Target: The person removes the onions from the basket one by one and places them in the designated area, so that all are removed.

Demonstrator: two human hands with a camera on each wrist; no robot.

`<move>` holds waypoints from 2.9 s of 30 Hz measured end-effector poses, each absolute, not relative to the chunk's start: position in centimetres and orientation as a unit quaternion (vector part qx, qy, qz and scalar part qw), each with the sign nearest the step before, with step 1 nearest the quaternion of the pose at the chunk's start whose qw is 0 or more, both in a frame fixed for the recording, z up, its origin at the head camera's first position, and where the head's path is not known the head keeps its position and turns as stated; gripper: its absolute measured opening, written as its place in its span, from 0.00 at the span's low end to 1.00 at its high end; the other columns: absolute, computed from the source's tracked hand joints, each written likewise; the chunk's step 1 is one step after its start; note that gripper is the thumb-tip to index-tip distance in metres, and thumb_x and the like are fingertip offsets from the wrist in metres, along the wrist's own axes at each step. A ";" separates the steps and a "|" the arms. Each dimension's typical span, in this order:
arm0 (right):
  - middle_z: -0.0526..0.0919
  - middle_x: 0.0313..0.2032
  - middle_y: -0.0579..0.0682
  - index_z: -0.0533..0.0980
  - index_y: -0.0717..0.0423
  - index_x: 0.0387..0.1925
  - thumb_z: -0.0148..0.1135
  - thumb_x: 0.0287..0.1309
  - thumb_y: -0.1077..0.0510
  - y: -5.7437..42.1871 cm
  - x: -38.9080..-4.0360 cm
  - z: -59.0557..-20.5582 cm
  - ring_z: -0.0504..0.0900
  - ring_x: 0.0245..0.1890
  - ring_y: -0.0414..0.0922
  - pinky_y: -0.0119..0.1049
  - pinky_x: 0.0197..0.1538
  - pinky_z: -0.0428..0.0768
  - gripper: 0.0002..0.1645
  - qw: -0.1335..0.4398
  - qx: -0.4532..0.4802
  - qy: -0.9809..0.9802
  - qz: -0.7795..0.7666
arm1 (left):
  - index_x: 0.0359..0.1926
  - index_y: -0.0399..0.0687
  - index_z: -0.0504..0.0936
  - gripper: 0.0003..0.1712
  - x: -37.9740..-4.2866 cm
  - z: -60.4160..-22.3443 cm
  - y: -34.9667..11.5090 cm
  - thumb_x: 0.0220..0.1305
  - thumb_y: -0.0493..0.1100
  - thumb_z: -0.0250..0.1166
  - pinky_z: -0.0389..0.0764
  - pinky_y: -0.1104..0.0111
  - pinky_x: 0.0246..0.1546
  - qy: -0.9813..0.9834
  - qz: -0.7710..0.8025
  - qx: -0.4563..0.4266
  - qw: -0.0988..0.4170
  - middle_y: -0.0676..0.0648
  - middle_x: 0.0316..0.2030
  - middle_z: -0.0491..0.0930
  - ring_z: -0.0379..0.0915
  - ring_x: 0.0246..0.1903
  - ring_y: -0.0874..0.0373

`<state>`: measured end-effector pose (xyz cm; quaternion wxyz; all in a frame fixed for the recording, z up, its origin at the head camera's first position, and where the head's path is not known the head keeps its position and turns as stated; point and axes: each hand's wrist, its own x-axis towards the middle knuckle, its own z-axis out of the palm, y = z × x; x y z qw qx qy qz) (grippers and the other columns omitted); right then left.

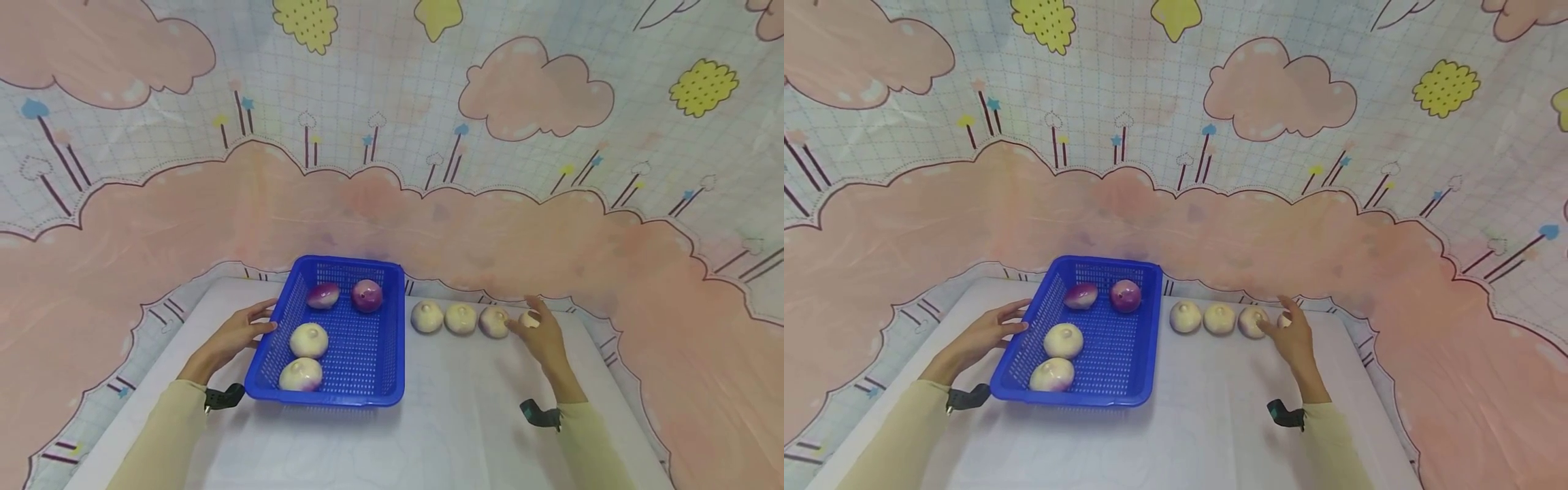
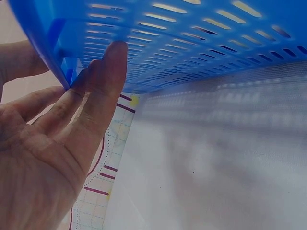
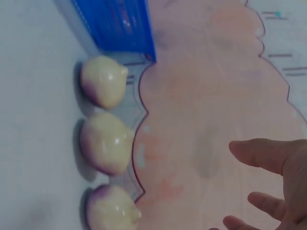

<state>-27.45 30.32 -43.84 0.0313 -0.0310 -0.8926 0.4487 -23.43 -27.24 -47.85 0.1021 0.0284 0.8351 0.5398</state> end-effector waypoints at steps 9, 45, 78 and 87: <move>0.59 0.74 0.58 0.57 0.54 0.73 0.67 0.59 0.57 26.6 -27.2 -44.0 0.59 0.72 0.61 0.57 0.72 0.64 0.45 0.035 0.014 -0.879 0.476 | 0.77 0.44 0.49 0.40 -23.4 -48.1 -27.1 0.71 0.45 0.57 0.84 0.51 0.51 0.833 0.542 0.025 0.104 0.26 0.68 0.60 0.78 0.53 0.43; 0.66 0.70 0.57 0.65 0.54 0.69 0.72 0.51 0.61 15.4 -25.7 -41.3 0.68 0.68 0.59 0.54 0.65 0.74 0.43 0.040 0.187 -0.840 0.507 | 0.77 0.44 0.48 0.40 -23.4 -47.8 -27.2 0.72 0.45 0.57 0.84 0.52 0.50 0.834 0.541 0.023 0.106 0.27 0.69 0.60 0.78 0.54 0.43; 0.72 0.67 0.49 0.68 0.42 0.67 0.75 0.50 0.49 3.7 -28.0 -39.4 0.71 0.67 0.53 0.50 0.65 0.75 0.42 -0.147 0.285 -0.833 0.450 | 0.78 0.45 0.48 0.40 -23.4 -47.4 -27.0 0.72 0.45 0.56 0.83 0.51 0.51 0.841 0.530 0.017 0.108 0.27 0.68 0.61 0.77 0.55 0.41; 0.69 0.68 0.54 0.68 0.39 0.67 0.73 0.53 0.52 0.9 -29.9 -40.9 0.67 0.70 0.57 0.53 0.67 0.73 0.40 -0.258 0.285 -0.793 0.473 | 0.77 0.45 0.48 0.40 -23.2 -47.2 -27.0 0.72 0.45 0.56 0.83 0.50 0.51 0.844 0.525 0.020 0.108 0.27 0.68 0.60 0.76 0.56 0.40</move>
